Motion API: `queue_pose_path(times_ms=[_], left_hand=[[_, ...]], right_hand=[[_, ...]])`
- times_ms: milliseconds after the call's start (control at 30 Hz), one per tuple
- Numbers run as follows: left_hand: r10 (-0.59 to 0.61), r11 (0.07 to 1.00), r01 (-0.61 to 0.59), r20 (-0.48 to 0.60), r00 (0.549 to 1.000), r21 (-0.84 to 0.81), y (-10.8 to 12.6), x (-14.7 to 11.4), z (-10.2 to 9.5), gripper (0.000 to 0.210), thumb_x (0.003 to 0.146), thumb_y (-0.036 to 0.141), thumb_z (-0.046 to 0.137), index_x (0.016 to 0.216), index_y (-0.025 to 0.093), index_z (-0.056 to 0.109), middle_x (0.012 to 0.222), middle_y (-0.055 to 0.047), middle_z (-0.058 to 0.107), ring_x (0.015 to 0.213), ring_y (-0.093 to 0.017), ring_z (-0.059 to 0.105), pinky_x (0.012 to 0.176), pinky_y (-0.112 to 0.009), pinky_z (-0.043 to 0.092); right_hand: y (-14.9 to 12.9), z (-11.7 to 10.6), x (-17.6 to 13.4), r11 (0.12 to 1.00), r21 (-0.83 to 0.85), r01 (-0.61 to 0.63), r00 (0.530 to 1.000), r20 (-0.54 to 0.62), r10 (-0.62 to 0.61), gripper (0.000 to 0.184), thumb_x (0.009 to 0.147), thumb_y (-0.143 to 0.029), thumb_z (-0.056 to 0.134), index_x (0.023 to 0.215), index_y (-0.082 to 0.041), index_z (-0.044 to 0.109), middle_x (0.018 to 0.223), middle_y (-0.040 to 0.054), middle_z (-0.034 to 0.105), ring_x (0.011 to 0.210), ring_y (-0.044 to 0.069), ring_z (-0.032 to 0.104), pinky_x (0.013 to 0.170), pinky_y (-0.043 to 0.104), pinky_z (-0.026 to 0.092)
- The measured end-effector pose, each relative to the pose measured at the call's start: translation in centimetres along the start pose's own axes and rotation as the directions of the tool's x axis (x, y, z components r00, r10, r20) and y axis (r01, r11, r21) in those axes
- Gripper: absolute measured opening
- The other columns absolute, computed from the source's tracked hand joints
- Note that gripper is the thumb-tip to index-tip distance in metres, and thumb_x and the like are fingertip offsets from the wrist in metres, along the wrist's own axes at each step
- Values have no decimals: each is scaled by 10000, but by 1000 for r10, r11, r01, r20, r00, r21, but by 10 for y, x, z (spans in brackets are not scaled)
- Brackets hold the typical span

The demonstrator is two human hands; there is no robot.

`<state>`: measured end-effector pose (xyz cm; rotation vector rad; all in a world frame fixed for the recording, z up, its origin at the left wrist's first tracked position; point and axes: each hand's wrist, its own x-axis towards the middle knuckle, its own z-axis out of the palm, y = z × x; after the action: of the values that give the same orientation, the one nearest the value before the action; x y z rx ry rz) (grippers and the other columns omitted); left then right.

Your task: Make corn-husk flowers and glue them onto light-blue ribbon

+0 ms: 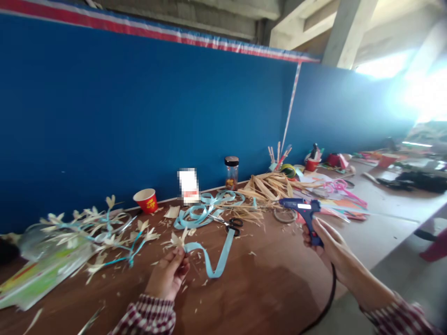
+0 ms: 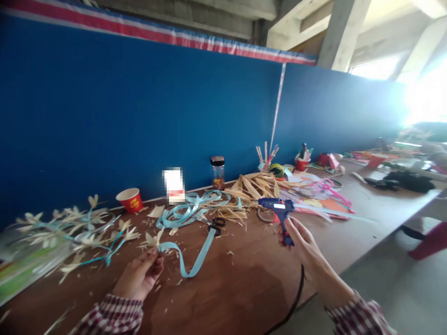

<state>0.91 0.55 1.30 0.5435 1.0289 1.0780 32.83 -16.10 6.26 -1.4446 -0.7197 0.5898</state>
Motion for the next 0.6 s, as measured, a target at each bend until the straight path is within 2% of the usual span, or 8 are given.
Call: queue_pose_path(times_ms=[67, 133, 267, 367, 467, 600], left_hand=[[5, 1000, -4, 70, 998, -20, 0, -1, -1, 107, 668, 48, 689, 651, 120, 612, 554, 0, 614, 451, -63, 561, 442, -136, 487], [8, 999, -3, 117, 993, -37, 0, -1, -2, 96, 674, 56, 687, 642, 113, 617, 548, -16, 624, 444, -59, 554, 447, -137, 488], [23, 999, -16, 139, 990, -51, -2, 1, -5, 141, 602, 102, 761, 632, 111, 623, 545, -15, 630, 443, -56, 553, 444, -132, 483], [27, 999, -22, 140, 990, -37, -4, 3, -7, 165, 581, 134, 780, 630, 113, 625, 537, -12, 626, 447, -62, 556, 447, -140, 478], [3, 1000, -2, 163, 987, -8, -4, 4, -8, 184, 568, 166, 792, 615, 112, 622, 529, -10, 619, 445, -62, 553, 460, -148, 476], [-15, 1000, 16, 201, 979, -1, -4, 4, -8, 236, 514, 216, 823, 603, 107, 633, 532, -17, 623, 438, -52, 537, 461, -147, 464]], right_hand=[[-4, 23, -16, 996, 54, -76, 995, 69, 72, 263, 792, -469, 544, 776, -209, 515, 667, 33, 503, 538, 141, 475, 483, 263, 389], [-3, 45, -30, 990, 91, -106, 982, 167, 89, 279, 765, -491, 575, 772, -217, 518, 649, 20, 509, 515, 136, 462, 466, 256, 382], [3, 86, -51, 988, 100, -114, 934, 351, 72, 346, 759, -557, 546, 755, -213, 519, 632, 11, 517, 488, 123, 436, 456, 247, 370], [4, 111, -61, 995, 51, -88, 879, 474, 53, 387, 768, -583, 520, 765, -197, 513, 600, -10, 478, 481, 106, 407, 463, 232, 359], [7, 130, -65, 996, 32, -85, 853, 519, 56, 405, 789, -595, 481, 745, -192, 481, 597, -25, 446, 474, 90, 390, 449, 213, 339], [18, 143, -66, 993, 47, -105, 838, 542, 63, 390, 814, -575, 459, 736, -192, 456, 614, -32, 441, 478, 77, 384, 437, 194, 322]])
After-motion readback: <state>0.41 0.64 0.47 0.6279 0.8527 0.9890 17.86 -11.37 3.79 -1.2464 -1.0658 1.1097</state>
